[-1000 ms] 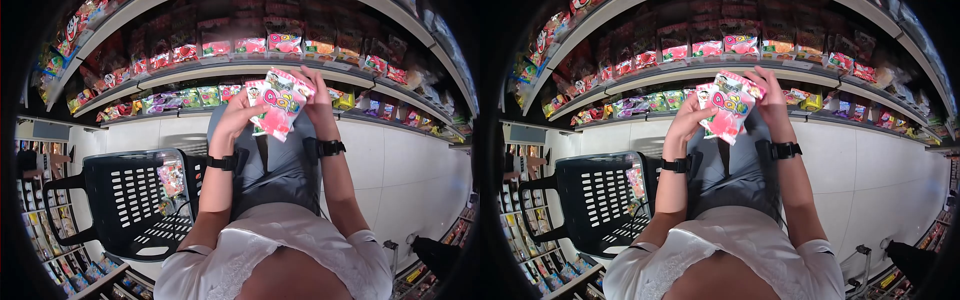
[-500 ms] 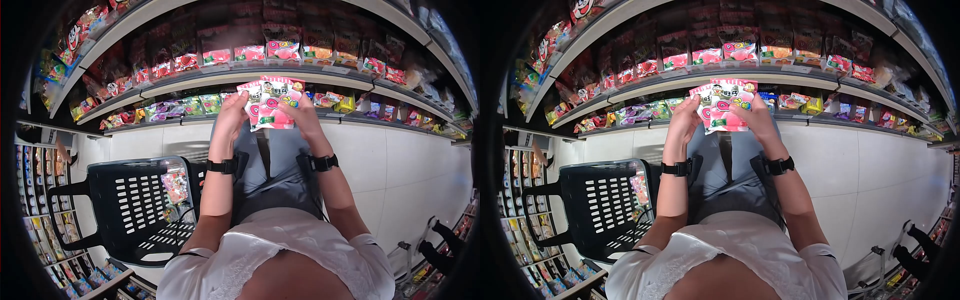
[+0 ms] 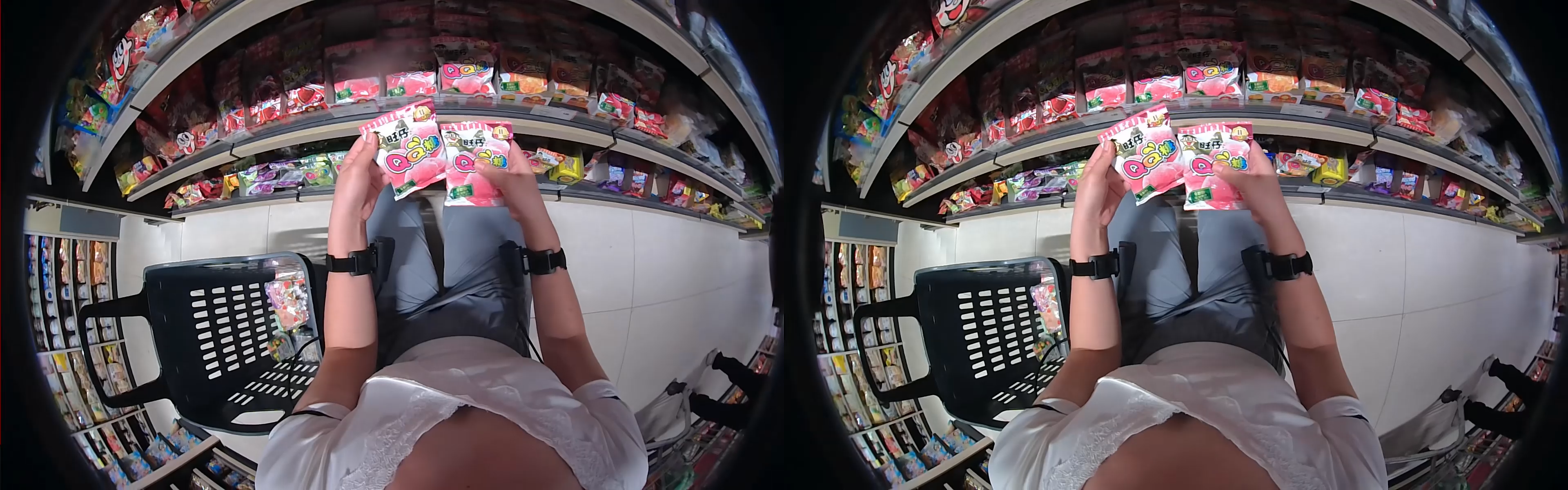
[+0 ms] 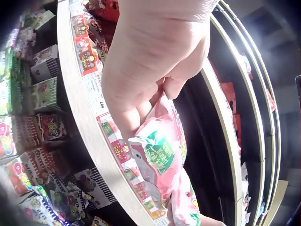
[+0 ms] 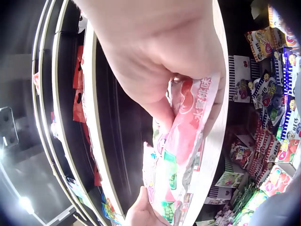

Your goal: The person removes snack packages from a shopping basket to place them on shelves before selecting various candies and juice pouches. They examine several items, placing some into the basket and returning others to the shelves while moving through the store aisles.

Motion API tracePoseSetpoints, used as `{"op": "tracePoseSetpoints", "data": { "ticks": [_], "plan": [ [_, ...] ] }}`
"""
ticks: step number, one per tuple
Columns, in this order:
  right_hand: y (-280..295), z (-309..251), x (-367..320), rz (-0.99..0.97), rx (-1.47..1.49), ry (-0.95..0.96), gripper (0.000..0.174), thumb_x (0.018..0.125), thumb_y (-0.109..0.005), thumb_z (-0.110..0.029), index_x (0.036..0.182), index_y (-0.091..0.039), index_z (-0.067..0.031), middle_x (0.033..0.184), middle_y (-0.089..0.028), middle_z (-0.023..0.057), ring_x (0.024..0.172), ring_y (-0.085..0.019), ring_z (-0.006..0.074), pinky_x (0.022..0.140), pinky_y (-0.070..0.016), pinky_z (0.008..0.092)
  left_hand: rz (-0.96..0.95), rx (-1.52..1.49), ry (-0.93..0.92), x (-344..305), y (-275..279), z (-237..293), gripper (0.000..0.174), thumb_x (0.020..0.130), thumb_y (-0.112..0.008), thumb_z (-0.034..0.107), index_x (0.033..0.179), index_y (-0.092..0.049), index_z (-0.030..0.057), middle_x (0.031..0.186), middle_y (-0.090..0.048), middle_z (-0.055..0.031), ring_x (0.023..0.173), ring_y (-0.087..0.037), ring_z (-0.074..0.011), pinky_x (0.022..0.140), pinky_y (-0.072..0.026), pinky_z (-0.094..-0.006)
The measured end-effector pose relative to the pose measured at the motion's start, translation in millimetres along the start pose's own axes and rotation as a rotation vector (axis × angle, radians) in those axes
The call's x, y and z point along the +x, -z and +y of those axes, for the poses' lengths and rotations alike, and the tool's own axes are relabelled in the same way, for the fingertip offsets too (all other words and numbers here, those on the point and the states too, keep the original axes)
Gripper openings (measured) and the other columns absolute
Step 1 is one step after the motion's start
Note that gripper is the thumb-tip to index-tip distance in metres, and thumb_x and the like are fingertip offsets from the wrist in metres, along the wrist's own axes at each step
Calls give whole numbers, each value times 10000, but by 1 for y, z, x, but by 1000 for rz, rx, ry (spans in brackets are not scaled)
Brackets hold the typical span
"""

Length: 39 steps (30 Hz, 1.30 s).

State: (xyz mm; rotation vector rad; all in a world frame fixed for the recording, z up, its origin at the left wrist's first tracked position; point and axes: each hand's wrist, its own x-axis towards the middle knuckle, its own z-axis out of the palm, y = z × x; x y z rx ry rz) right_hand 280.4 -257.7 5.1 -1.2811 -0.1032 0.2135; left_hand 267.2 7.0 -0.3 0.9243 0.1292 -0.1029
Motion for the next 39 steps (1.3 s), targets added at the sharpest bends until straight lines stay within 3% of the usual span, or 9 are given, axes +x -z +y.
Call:
{"op": "tracePoseSetpoints", "data": {
  "ticks": [7, 17, 21, 24, 28, 32, 36, 37, 39],
  "plan": [
    [-4, -8, -7, -44, 28, -24, 531, 886, -674, -40, 1360, -437, -12, 1212, -617, 86, 1088, -597, 125, 912, -509, 292, 20, -41, -71, 2, -8, -8, 336, 1052, -453, 255, 1274, -538, 17, 1183, -657, -81, 1082, -647, -188, 935, -521, -352],
    [-40, 71, 7, 139, -258, 113, 645, 945, -654, -198, 1427, -283, 16, 1260, -582, 147, 1119, -579, 202, 955, -455, 338, 33, -27, 71, 0, -41, -46, 487, 1005, -548, 355, 1301, -490, -27, 1195, -616, -143, 1058, -624, -178, 904, -505, -320],
    [-52, 75, 3, 207, -536, 237, 664, 967, -606, -233, 1447, -227, 24, 1292, -555, 229, 1174, -572, 338, 985, -436, 398, 159, 690, -218, 2, -39, -67, 515, 931, -678, 218, 1322, -448, -27, 1180, -617, -124, 1055, -601, -170, 907, -485, -298],
    [-63, 51, 4, 136, -486, 317, 638, 983, -564, -208, 1476, -222, 8, 1351, -497, 245, 1195, -546, 380, 1002, -425, 426, 280, 530, -266, 4, -53, -43, 396, 915, -691, 146, 1220, -517, -39, 1110, -646, -124, 1009, -605, -149, 861, -489, -295],
    [-59, 33, -6, 52, -506, 382, 649, 992, -556, -199, 1515, -210, -30, 1376, -446, 218, 1065, -584, 299, 956, -461, 396, 471, 864, -744, 70, 1, 4, 214, 972, -599, 153, 1088, -622, -25, 1021, -663, -90, 921, -592, -124, 834, -476, -275],
    [-57, 40, -11, 25, -206, 118, 639, 1009, -540, -214, 1534, -198, -91, 1374, -460, 188, 970, -607, 179, 791, -529, 337, 566, 800, -935, 117, -4, 50, 180, 956, -569, 132, 1006, -639, -27, 888, -677, -120, 818, -624, -171, 781, -493, -324],
    [-62, 50, -15, -93, -76, -50, 561, 998, -577, -215, 1481, -317, -100, 1250, -584, 124, 857, -626, 130, 718, -516, 270, 829, 1191, -630, 164, -2, 98, 263, 903, -606, 179, 1023, -639, -53, 981, -668, -272, 900, -639, -436, 847, -502, -399],
    [-53, 58, -18, -223, -174, 34, 517, 982, -606, -205, 1435, -385, -92, 1161, -630, 91, 848, -626, 112, 718, -507, 263, 823, 1195, -627, 180, 7, 109, 263, 903, -606, 179, 1023, -639, -53, 981, -668, -272, 900, -639, -436, 847, -502, -399],
    [-40, 62, -25, -327, -177, 48, 369, 931, -675, -161, 1271, -572, -62, 937, -708, 25, 813, -622, 73, 727, -490, 247, 335, 1547, -1209, 218, 34, 129, 255, 890, -621, 210, 1039, -681, 13, 1041, -680, -238, 1002, -627, -443, 895, -504, -428]
  ]
}}
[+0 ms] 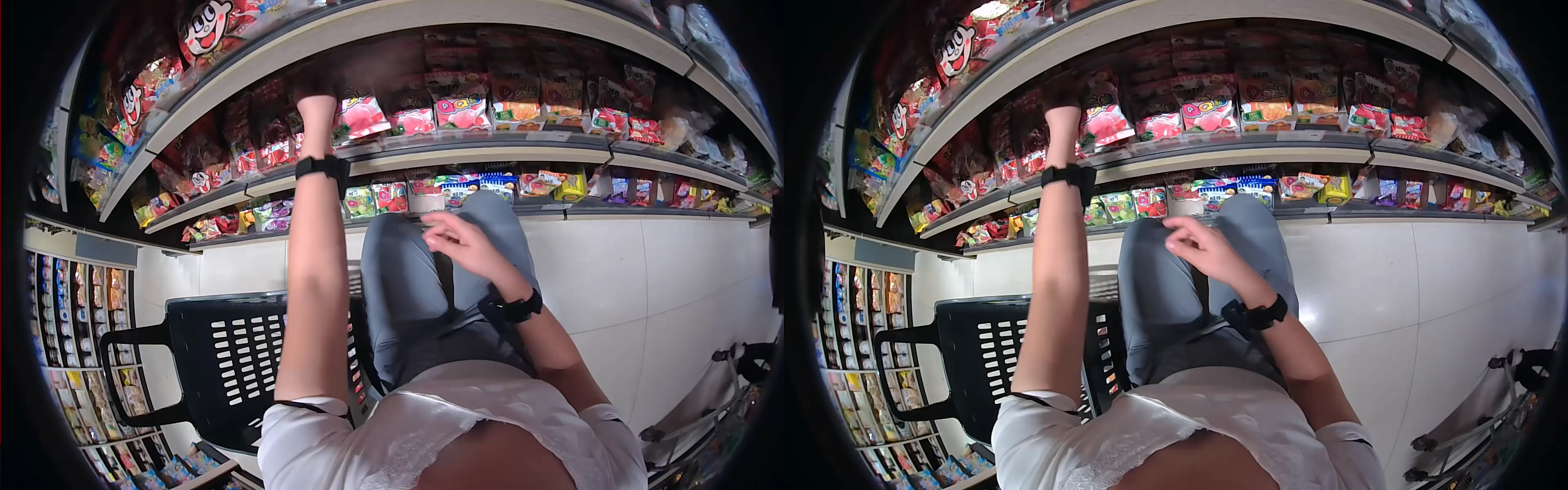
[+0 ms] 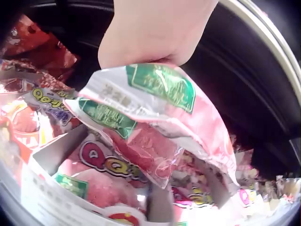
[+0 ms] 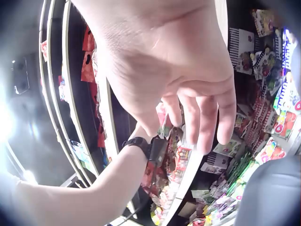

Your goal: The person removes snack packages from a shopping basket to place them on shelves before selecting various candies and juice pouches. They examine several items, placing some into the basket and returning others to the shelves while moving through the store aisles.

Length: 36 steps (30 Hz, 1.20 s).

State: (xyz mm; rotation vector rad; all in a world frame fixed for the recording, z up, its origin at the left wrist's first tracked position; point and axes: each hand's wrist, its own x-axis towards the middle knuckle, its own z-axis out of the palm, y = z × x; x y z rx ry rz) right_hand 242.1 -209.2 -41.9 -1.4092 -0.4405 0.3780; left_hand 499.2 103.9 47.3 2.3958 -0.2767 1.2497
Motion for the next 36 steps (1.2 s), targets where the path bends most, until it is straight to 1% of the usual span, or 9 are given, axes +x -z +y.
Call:
{"op": "tracePoseSetpoints", "data": {
  "ticks": [9, 14, 18, 20, 23, 27, 29, 31, 36],
  "plan": [
    [36, 5, -34, 56, -158, -93, 288, 929, -665, -153, 1192, -630, -39, 928, -709, 33, 832, -624, 79, 750, -499, 256, 23, -115, 296, -33, -33, 12, 618, 854, -648, 261, 1428, -449, 146, 1346, -547, -228, 1162, -572, -431, 961, -465, -522],
    [56, 14, -51, 17, -176, -177, 277, 937, -657, -160, 1191, -636, -51, 938, -694, 23, 861, -618, 83, 773, -494, 254, 136, 319, 103, -79, -17, 87, 261, 878, -609, 252, 763, -559, 24, 785, -514, -197, 834, -505, -382, 765, -401, -512],
    [58, 18, -53, 57, -148, -242, 273, 939, -655, -168, 1186, -638, -53, 966, -683, 30, 896, -612, 91, 808, -491, 257, -82, 396, 30, -87, -19, 103, 371, 919, -563, 370, 908, -647, 9, 930, -606, -218, 922, -537, -397, 879, -395, -539],
    [56, 19, -54, 58, -136, -243, 274, 938, -656, -169, 1186, -638, -54, 976, -683, 35, 901, -611, 94, 816, -491, 260, -741, 331, 428, -54, -7, 102, 514, 944, -511, 466, 1207, -619, 38, 1268, -556, -275, 1160, -497, -449, 1037, -327, -586],
    [56, 24, -53, 23, -141, -239, 278, 936, -661, -177, 1186, -640, -57, 976, -684, 35, 900, -613, 99, 820, -493, 265, -81, 299, 109, -69, -49, 51, 624, 953, -463, 526, 1421, -473, 114, 1519, -316, -287, 1383, -309, -471, 1135, -216, -604],
    [55, 30, -53, 18, -127, -268, 278, 936, -662, -179, 1187, -639, -60, 974, -678, 29, 903, -610, 99, 820, -492, 268, -284, 351, 158, -74, -38, 62, 720, 960, -426, 518, 1573, -193, 223, 1614, -96, -241, 1473, -92, -460, 1172, -126, -570],
    [53, 31, -53, 22, -108, -275, 280, 936, -663, -179, 1188, -637, -60, 971, -675, 27, 904, -609, 97, 820, -491, 268, -127, 331, 60, -76, -28, 71, 659, 974, -402, 504, 1514, -332, 134, 1535, -278, -289, 1403, -262, -468, 1147, -166, -588],
    [51, 33, -54, -30, -87, -293, 285, 935, -664, -179, 1192, -629, -61, 960, -667, 20, 911, -601, 91, 825, -486, 265, -784, 310, 330, -75, -15, 67, 573, 984, -400, 472, 1343, -510, 40, 1322, -509, -315, 1213, -458, -470, 1080, -288, -578],
    [51, 32, -62, -66, -102, -299, 290, 939, -661, -181, 1201, -624, -63, 957, -663, 19, 919, -594, 89, 832, -482, 262, -651, 218, 314, -68, 9, 47, 417, 912, -583, 366, 1121, -650, 12, 1120, -653, -260, 1067, -613, -405, 941, -484, -480]
  ]
}}
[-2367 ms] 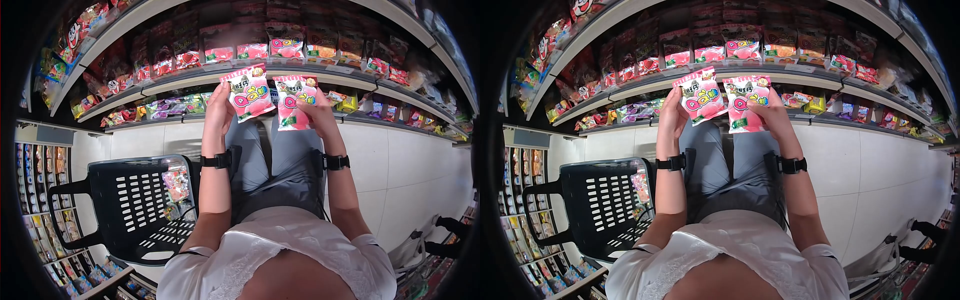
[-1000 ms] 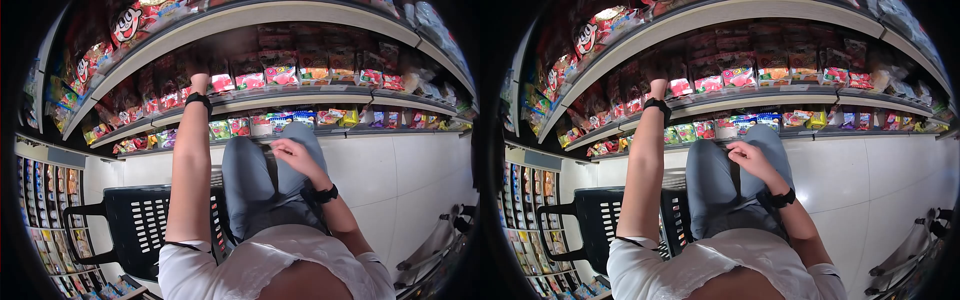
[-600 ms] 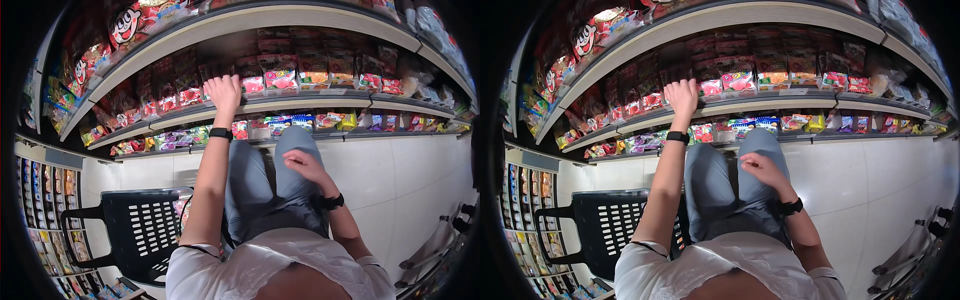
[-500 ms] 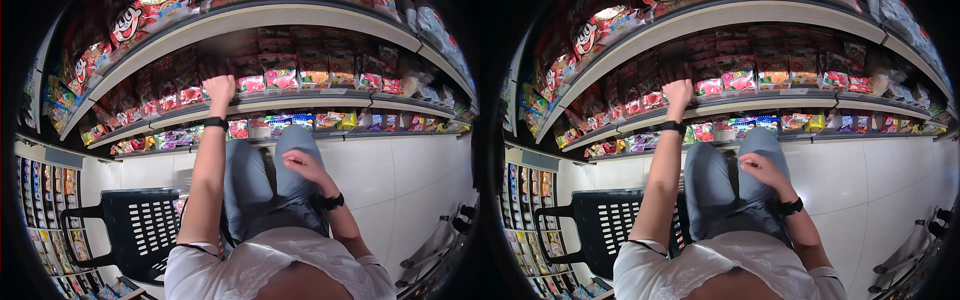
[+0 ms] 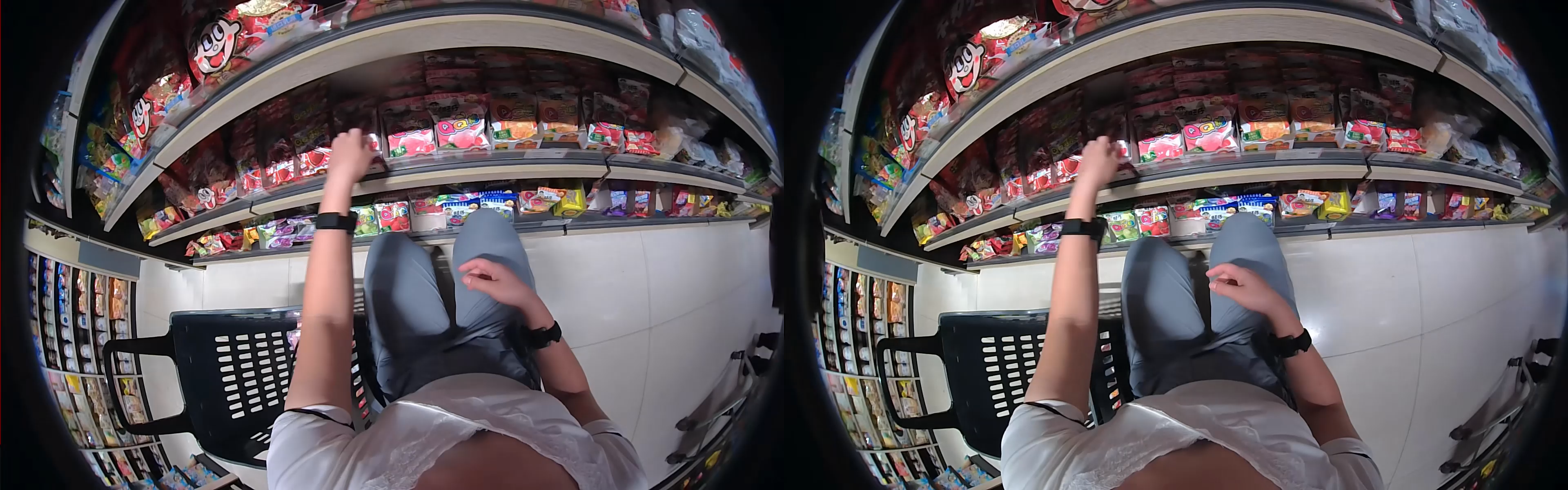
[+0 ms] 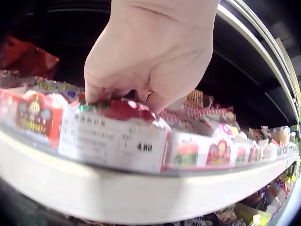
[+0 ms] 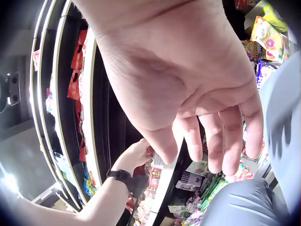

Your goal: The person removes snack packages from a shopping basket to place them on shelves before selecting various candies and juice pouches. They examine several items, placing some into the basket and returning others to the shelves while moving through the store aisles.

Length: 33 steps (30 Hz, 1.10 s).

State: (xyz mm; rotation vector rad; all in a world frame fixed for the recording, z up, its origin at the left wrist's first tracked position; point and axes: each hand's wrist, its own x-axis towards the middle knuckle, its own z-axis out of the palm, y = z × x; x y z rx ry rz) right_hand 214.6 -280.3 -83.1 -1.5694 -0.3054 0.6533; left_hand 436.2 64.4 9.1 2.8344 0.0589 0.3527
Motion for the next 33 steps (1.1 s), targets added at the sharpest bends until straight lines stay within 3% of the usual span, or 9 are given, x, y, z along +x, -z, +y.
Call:
{"op": "tracePoseSetpoints", "data": {
  "ticks": [5, 6, 9, 12, 14, 21, 25, 28, 33],
  "plan": [
    [4, 3, -9, 6, -18, -30, 286, 943, -656, -182, 1203, -625, -67, 967, -664, 24, 923, -596, 96, 834, -483, 265, -193, 56, 35, 54, 51, -17, 1053, 629, -863, 331, 1492, -326, 55, 1059, -666, -295, 1079, -633, -407, 939, -504, -441],
    [4, 5, -12, 14, -21, -36, 300, 940, -657, -186, 1210, -618, -62, 975, -670, 37, 925, -602, 106, 835, -485, 270, -8, 89, -353, 88, 28, -46, 1115, 586, -887, 283, 1506, -293, 70, 1081, -671, -270, 1106, -625, -389, 971, -489, -427],
    [0, 11, -18, 32, -47, -34, 332, 934, -660, -196, 1229, -601, -55, 998, -682, 64, 929, -617, 127, 839, -489, 280, 54, 169, -620, 102, 48, -17, 1089, 441, -933, 166, 1417, -459, 67, 1139, -678, -190, 1171, -597, -322, 1059, -431, -387],
    [-2, 9, -23, 33, -79, -26, 364, 929, -663, -208, 1248, -584, -52, 1026, -692, 89, 933, -631, 147, 840, -492, 288, -518, 225, -266, 81, 86, 32, 844, 402, -920, 139, 1194, -650, 23, 1113, -686, -167, 1146, -608, -325, 1035, -448, -385],
    [-3, 3, -28, 36, -86, -32, 368, 929, -660, -214, 1255, -584, -60, 1041, -698, 98, 935, -638, 157, 839, -492, 291, -317, 277, -393, 81, 71, 31, 685, 349, -916, 146, 990, -721, 5, 1049, -695, -181, 1058, -638, -344, 961, -492, -395],
    [0, 4, -36, 72, -77, -20, 374, 917, -677, -222, 1243, -595, -58, 1025, -701, 103, 933, -642, 155, 831, -496, 292, -374, 410, -587, 86, 78, 42, 675, 344, -893, 261, 946, -700, 26, 1108, -646, -200, 1100, -576, -392, 978, -473, -432],
    [-1, 6, -36, 65, -87, -9, 381, 910, -686, -225, 1239, -595, -55, 1024, -701, 108, 942, -647, 162, 831, -499, 295, -438, 329, -668, 99, 43, -3, 840, 409, -879, 169, 1193, -611, 27, 1172, -644, -182, 1094, -611, -351, 950, -522, -399],
    [-2, 8, -37, 51, -102, -1, 381, 909, -687, -224, 1237, -595, -52, 1022, -700, 112, 943, -651, 169, 832, -499, 297, -598, -280, -131, 72, 57, 3, 950, 521, -816, -3, 1387, -433, 73, 1198, -643, -117, 1091, -623, -274, 850, -565, -389],
    [-1, 12, -44, 33, -141, 6, 374, 914, -683, -222, 1238, -593, -56, 1022, -701, 108, 941, -651, 170, 835, -499, 301, -590, -448, -121, 64, 48, -4, 1026, 551, -806, -11, 1465, -351, 95, 1347, -574, -125, 1171, -591, -296, 864, -560, -397]
  ]
}}
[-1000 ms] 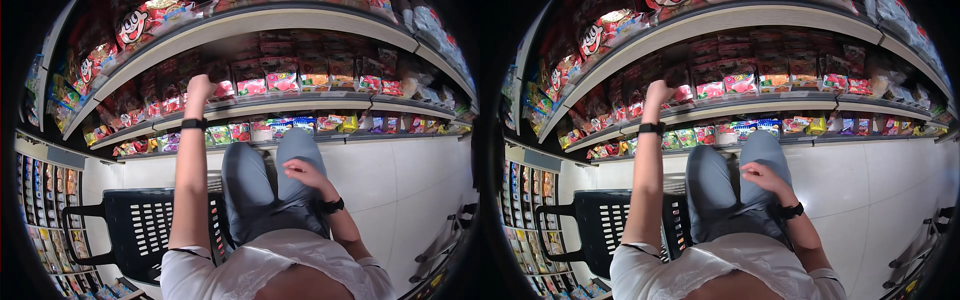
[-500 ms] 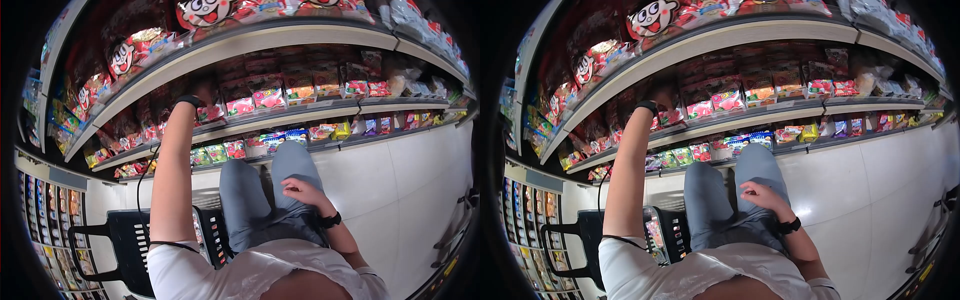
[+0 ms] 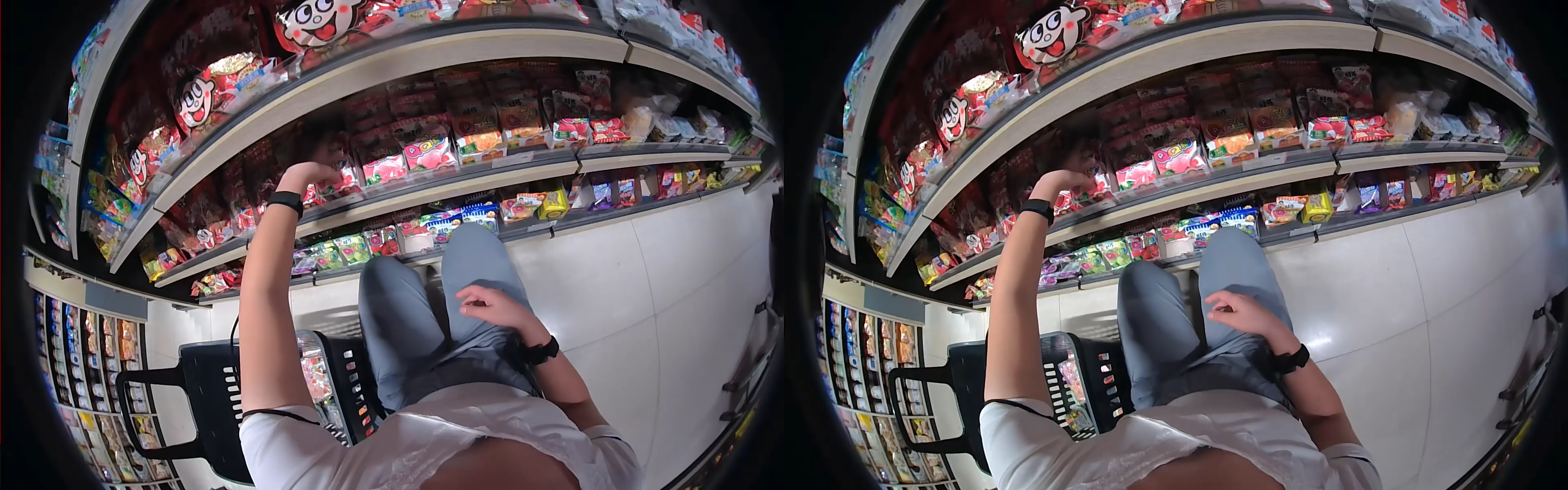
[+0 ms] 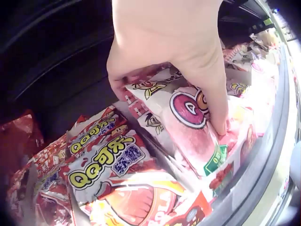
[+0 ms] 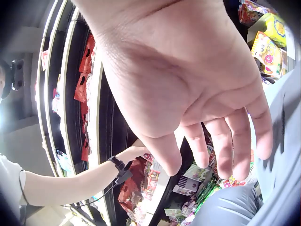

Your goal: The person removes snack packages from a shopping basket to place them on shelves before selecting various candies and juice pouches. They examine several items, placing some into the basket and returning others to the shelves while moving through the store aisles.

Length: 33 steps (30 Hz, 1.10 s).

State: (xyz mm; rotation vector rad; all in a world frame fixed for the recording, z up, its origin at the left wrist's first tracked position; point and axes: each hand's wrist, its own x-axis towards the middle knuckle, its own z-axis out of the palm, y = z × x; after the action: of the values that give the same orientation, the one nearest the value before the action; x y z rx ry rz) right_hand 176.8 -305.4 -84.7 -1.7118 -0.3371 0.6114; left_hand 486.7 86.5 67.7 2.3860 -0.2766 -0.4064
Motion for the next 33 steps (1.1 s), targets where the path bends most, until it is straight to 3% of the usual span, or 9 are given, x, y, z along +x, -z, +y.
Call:
{"op": "tracePoseSetpoints", "data": {
  "ticks": [6, 10, 13, 14, 17, 23, 27, 30, 33],
  "plan": [
    [-3, 1, -2, -26, 32, -26, 362, 928, -668, -210, 1243, -586, -52, 1024, -702, 96, 954, -644, 153, 839, -497, 300, 51, 679, 32, -21, -16, 53, 1272, 508, -862, 156, 1562, -150, 120, 1430, -472, -245, 1276, -498, -416, 1031, -463, -408],
    [-11, -5, -1, -74, 21, -20, 354, 935, -664, -210, 1237, -581, -46, 1019, -700, 96, 945, -632, 140, 838, -492, 291, 136, 398, -63, 3, -50, 99, 747, 667, -780, 431, 1255, -613, 1, 1192, -614, -301, 1155, -578, -416, 948, -482, -425],
    [-16, -9, 0, -102, 21, -24, 352, 940, -659, -217, 1236, -578, -44, 1023, -698, 96, 947, -629, 141, 843, -489, 289, 105, 355, -47, 30, -73, 129, 1119, 691, -811, 345, 1554, -154, 68, 1232, -592, -324, 1148, -601, -403, 951, -479, -422],
    [-17, -10, -1, -107, 30, -27, 353, 943, -657, -223, 1236, -577, -44, 1027, -697, 94, 949, -628, 142, 846, -488, 289, 82, 306, -93, 61, -87, 112, 738, 716, -779, 415, 1264, -446, 52, 1081, -655, -264, 1010, -644, -369, 879, -500, -415],
    [-14, -12, -13, -81, 25, -5, 366, 941, -661, -217, 1255, -575, -49, 1022, -691, 88, 943, -622, 137, 838, -488, 287, -60, 217, -73, 104, -117, 97, 408, 720, -790, 405, 911, -746, 46, 832, -722, -110, 769, -662, -245, 765, -524, -374],
    [-5, 0, -32, -45, 116, -64, 340, 943, -659, -179, 1258, -590, -68, 1003, -662, 19, 958, -606, 93, 839, -476, 250, 18, 513, -32, 42, -112, 146, 475, 623, -779, 427, 982, -765, 116, 973, -733, -148, 950, -700, -310, 805, -552, -417],
    [-14, -15, -23, -66, 111, -109, 337, 942, -661, -142, 1263, -591, -64, 1024, -644, 11, 979, -594, 87, 868, -475, 244, 489, 630, -290, -4, -112, 134, 472, 690, -771, 471, 1004, -703, 125, 918, -715, -105, 897, -699, -296, 734, -556, -441],
    [-18, -25, -17, -133, 127, -180, 346, 942, -654, -108, 1276, -586, -51, 1062, -643, 26, 1002, -594, 104, 907, -476, 256, 707, 666, -471, -76, -102, 125, 580, 661, -815, 447, 1118, -652, 130, 1169, -631, -133, 1132, -582, -318, 921, -479, -444],
    [-17, -29, 0, -139, 121, -210, 348, 954, -626, -80, 1296, -573, -38, 1109, -650, 49, 1019, -604, 130, 920, -483, 269, 355, 576, -559, -139, -81, 92, 650, 660, -830, 396, 1214, -638, 114, 1203, -620, -140, 1171, -552, -329, 963, -455, -437]
  ]
}}
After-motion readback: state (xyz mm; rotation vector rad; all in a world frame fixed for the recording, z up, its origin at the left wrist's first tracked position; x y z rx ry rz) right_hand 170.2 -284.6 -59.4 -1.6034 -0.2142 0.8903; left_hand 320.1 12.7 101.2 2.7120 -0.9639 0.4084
